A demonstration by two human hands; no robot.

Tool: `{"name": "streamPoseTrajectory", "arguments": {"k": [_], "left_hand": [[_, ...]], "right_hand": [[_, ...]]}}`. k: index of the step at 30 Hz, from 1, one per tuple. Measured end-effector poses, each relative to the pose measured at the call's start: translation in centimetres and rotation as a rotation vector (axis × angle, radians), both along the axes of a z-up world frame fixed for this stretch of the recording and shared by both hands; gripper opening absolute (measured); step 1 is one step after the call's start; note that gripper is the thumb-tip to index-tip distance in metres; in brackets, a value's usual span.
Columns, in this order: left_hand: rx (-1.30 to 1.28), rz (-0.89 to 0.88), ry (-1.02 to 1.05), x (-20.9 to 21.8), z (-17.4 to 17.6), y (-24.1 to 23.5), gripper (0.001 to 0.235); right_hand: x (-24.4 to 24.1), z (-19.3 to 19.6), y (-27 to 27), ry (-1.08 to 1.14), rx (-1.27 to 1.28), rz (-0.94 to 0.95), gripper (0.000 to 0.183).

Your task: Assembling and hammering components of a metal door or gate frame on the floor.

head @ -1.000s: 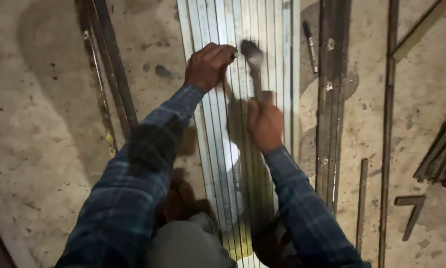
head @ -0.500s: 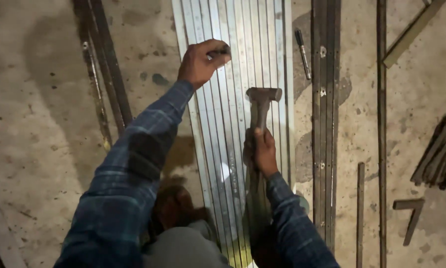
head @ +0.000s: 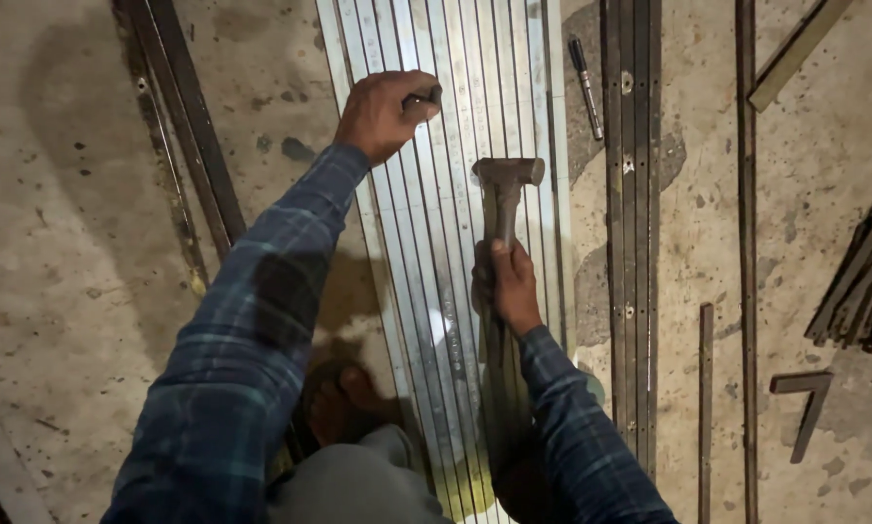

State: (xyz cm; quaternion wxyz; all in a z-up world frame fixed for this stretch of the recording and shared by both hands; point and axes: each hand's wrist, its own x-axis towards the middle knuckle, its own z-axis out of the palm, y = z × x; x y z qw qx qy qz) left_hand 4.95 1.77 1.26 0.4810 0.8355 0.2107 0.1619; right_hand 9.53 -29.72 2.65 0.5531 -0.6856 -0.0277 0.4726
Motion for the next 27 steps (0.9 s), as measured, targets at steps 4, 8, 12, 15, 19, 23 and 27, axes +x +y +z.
{"name": "streamPoseTrajectory", "arguments": {"k": [4, 8, 12, 15, 19, 23, 27], "left_hand": [[0.082, 0.001, -0.017, -0.1, -0.5, -0.1, 0.022], [0.106, -0.001, 0.032, 0.0, -1.2, -0.2, 0.022], [0.133, -0.019, 0.050, 0.1, -0.9, 0.0, 0.023], [0.162, -0.012, 0.000, 0.0, -1.7, -0.2, 0.022], [0.235, -0.023, -0.082, -0.1, -1.7, -0.1, 0.024], [0.294, -0.074, 0.033, -0.2, -0.7, -0.9, 0.015], [0.446, -0.064, -0.075, -0.7, -1.7, -1.0, 0.020]], "right_hand": [[0.0, 0.3, 0.2, 0.023, -0.029, 0.000, 0.029], [0.0, 0.5, 0.2, -0.018, -0.038, 0.006, 0.030], [0.0, 0.8, 0.3, -0.002, 0.008, 0.016, 0.032], [-0.1, -0.5, -0.4, -0.006, 0.020, 0.023, 0.032], [0.7, -0.2, 0.0, -0.441, -0.065, 0.173, 0.035], [1.6, 6.0, 4.2, -0.515, -0.160, 0.254, 0.053], [1.1, 9.5, 7.0, -0.529, -0.230, 0.195, 0.053]]}}
